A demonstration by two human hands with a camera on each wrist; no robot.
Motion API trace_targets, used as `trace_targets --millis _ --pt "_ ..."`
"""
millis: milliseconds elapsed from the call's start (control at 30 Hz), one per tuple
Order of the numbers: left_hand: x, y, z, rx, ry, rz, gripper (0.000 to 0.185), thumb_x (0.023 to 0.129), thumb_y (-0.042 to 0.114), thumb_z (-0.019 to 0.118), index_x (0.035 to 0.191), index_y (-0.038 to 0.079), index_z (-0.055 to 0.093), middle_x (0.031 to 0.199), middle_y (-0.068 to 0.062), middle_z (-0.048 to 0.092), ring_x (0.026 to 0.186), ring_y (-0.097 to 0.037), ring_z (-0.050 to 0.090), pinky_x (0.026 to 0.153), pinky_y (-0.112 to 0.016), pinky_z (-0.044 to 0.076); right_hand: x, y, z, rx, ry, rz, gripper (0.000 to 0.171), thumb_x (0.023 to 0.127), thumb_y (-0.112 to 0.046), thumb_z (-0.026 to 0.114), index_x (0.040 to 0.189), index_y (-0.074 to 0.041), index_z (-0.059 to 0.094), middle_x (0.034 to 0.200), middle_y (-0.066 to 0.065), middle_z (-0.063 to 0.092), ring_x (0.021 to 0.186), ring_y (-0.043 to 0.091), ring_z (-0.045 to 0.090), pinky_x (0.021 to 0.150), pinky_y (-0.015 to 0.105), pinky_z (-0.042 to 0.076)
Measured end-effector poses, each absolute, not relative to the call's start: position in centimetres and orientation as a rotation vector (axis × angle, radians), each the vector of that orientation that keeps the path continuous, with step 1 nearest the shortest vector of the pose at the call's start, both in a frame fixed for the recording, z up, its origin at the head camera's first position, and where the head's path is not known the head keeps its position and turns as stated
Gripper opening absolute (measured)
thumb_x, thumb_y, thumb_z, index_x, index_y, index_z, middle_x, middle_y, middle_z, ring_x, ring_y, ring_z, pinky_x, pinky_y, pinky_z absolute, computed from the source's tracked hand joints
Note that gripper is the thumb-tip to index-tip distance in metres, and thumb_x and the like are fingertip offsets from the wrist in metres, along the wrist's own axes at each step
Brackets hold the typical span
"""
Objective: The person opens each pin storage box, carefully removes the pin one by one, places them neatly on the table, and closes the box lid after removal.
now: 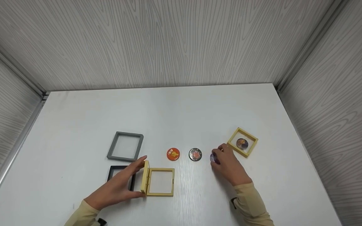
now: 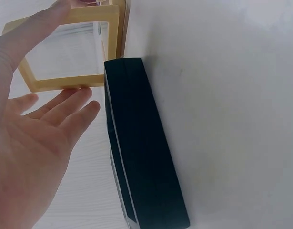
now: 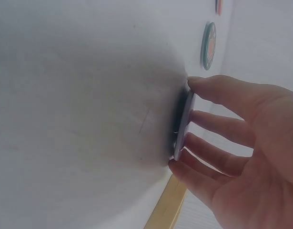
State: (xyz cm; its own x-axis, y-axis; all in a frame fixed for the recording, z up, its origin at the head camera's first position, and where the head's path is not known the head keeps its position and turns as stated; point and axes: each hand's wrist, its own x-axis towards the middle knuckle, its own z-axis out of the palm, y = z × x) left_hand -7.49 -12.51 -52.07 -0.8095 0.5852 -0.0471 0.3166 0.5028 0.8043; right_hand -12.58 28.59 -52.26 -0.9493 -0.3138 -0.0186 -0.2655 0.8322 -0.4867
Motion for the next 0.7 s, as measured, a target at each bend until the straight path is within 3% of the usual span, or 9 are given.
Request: trace_targets --millis 267,533,700 --pt "-7.4 -12.3 -52.3 0.717 2.437 1.233 0.107 0.084 0.027 0.091 0.167 0.018 0.023 0.169 0.000 0.042 0.158 -0.021 0.039 0.129 -0.047 0.035 -12.2 27.9 -51.1 -0.410 2.901 -0.779 0.042 0.097 -0.015 0.075 0.135 0.002 0.065 0.122 0.018 0.061 0.111 0.028 0.060 0.092 0.049 0.055" --pt "-7.2 -11.8 -52.5 0.721 2.471 1.206 0.099 0.085 0.035 0.090 0.163 0.025 0.031 0.167 0.002 0.045 0.155 -0.020 0.043 0.127 -0.045 0.039 -11.7 23.6 -48.8 -0.419 2.863 -0.951 0.016 0.102 -0.016 0.070 0.112 -0.005 0.075 0.107 0.005 0.074 0.100 0.021 0.071 0.089 0.040 0.062" --pt "-7.2 -11.5 -52.6 0.764 2.498 1.186 0.097 0.086 0.043 0.087 0.163 0.025 0.032 0.164 0.004 0.048 0.152 -0.019 0.048 0.125 -0.044 0.043 -11.0 19.5 -48.4 -0.468 2.781 -1.083 0.014 0.103 -0.025 0.070 0.107 -0.013 0.077 0.101 -0.002 0.078 0.093 0.011 0.073 0.086 0.031 0.063"
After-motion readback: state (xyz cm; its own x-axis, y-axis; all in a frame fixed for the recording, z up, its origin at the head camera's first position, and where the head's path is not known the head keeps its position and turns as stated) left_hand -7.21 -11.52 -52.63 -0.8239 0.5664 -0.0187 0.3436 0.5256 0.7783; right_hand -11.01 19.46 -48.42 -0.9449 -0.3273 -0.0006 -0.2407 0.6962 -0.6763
